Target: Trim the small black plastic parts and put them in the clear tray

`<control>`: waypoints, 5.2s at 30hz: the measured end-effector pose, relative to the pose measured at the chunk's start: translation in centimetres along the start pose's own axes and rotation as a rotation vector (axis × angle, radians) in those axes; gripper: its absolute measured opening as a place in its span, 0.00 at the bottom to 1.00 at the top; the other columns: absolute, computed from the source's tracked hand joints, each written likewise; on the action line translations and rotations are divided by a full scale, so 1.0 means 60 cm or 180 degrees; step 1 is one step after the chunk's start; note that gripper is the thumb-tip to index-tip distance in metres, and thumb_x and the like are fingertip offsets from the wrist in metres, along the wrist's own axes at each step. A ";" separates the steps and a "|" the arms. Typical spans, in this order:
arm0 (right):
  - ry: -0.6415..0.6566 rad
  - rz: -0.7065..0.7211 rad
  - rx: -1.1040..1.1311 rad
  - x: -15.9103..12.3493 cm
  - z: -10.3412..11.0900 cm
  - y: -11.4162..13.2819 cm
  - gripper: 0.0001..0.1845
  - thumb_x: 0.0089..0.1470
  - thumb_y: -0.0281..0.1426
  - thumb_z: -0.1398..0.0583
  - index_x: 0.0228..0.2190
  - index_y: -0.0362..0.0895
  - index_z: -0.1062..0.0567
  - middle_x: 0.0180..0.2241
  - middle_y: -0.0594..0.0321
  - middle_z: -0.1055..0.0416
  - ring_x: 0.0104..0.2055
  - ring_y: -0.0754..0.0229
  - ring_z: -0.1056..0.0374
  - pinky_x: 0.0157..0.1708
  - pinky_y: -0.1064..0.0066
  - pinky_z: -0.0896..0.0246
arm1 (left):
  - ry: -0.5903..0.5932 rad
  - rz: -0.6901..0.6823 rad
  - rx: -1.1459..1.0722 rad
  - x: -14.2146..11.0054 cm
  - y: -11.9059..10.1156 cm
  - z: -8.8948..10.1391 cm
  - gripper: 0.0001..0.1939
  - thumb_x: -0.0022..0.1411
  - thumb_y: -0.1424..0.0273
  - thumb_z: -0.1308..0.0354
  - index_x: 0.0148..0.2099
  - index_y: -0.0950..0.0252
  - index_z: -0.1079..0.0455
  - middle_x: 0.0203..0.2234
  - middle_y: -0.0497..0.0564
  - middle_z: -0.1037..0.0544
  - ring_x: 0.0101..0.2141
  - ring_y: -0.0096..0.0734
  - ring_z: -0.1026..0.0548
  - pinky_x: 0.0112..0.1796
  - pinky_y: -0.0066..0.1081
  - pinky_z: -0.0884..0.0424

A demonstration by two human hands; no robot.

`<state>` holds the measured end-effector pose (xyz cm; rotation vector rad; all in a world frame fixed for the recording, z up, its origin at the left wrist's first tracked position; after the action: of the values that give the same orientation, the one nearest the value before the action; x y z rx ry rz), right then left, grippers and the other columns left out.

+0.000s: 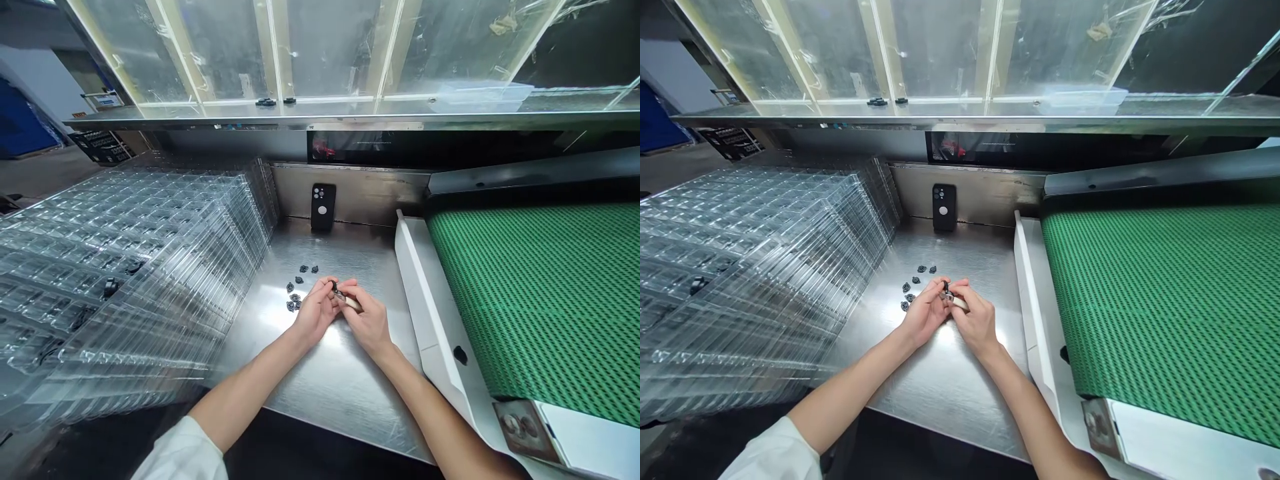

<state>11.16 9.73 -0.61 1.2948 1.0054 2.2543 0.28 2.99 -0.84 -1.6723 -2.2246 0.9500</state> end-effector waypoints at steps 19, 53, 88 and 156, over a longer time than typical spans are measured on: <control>-0.0024 -0.0732 0.0251 0.008 0.009 -0.005 0.13 0.66 0.42 0.38 0.36 0.47 0.22 0.29 0.65 0.23 0.31 0.57 0.29 0.34 0.67 0.35 | 0.0067 0.0000 0.1303 -0.009 -0.005 -0.007 0.25 0.59 0.49 0.32 0.36 0.65 0.35 0.23 0.42 0.35 0.19 0.15 0.41 0.18 0.19 0.54; -0.0107 -0.0454 0.0170 0.013 0.012 0.003 0.10 0.67 0.39 0.39 0.40 0.49 0.19 0.38 0.60 0.24 0.39 0.54 0.29 0.37 0.64 0.36 | 0.0206 0.0207 0.1022 -0.006 -0.013 -0.004 0.25 0.54 0.54 0.28 0.41 0.63 0.36 0.22 0.41 0.33 0.15 0.12 0.48 0.18 0.19 0.60; -0.0049 -0.0936 0.0628 0.004 0.002 -0.021 0.16 0.61 0.43 0.35 0.46 0.49 0.20 0.43 0.59 0.22 0.41 0.53 0.27 0.43 0.63 0.33 | 0.0267 -0.0381 0.1458 -0.004 -0.009 -0.006 0.27 0.59 0.50 0.35 0.48 0.63 0.37 0.19 0.41 0.32 0.16 0.17 0.46 0.20 0.20 0.55; 0.0120 -0.0188 -0.0391 0.011 0.015 0.017 0.20 0.73 0.43 0.47 0.32 0.47 0.25 0.28 0.64 0.28 0.26 0.59 0.36 0.29 0.66 0.45 | 0.0502 -0.0464 0.1112 -0.015 -0.038 -0.020 0.27 0.59 0.54 0.31 0.51 0.65 0.35 0.21 0.42 0.30 0.15 0.13 0.51 0.20 0.23 0.60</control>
<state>11.61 9.81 0.84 1.1608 0.8906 2.2652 -0.57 2.24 1.65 -1.3611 -1.9167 1.0564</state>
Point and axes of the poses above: each hand's wrist, its own x-axis towards the middle knuckle, its own z-axis out of the back of the hand, y = z × x, the point moved 3 cm from there along x, towards the middle knuckle
